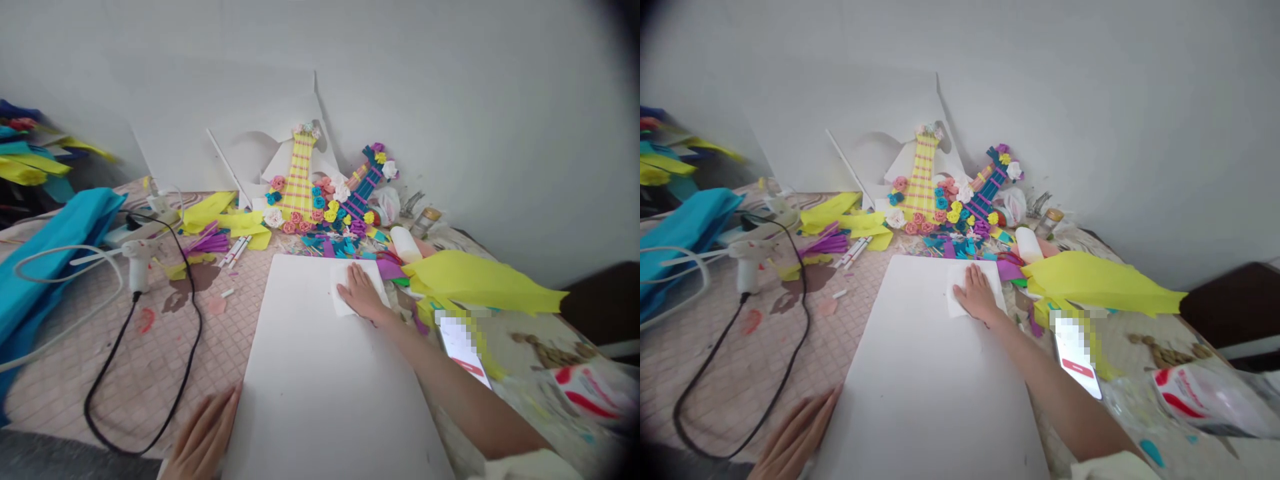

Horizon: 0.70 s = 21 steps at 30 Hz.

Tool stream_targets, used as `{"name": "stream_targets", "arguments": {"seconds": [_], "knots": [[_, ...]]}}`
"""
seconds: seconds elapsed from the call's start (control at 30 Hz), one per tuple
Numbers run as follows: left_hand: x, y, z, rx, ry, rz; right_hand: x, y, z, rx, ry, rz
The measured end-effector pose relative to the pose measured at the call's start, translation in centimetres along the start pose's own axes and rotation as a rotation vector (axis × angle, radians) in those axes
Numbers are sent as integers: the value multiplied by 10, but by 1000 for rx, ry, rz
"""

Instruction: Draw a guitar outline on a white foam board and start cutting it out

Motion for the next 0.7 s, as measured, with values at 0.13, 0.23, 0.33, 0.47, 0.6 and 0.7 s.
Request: {"name": "stream_targets", "arguments": {"seconds": [0.13,0.23,0.33,0.47,0.6,0.7], "knots": [[-3,1,6,-49,-15,-21,6,57,-41,-230,58,-53],[-6,1,8,-67,3,-38,3,102,-79,-464,1,-59],[-7,1,8,-64,13,-45,-4,103,-88,-464,-105,-54],[-5,2,6,-67,14,-62,-14,48,-54,-233,-192,-65],[-1,3,2,-56,18,-70,-32,-15,-14,-28,-281,-75],[0,2,2,-40,25,-73,-34,-35,1,51,-298,-91]]}}
Point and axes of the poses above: each hand's wrist, its own z-axis towards the middle knuckle, its own x-axis out of the palm, y = z × x, the point moved 10 cm from there along z, towards the middle knuckle, and after that the axes turned 4 degrees about x, right-handed, at the moved point
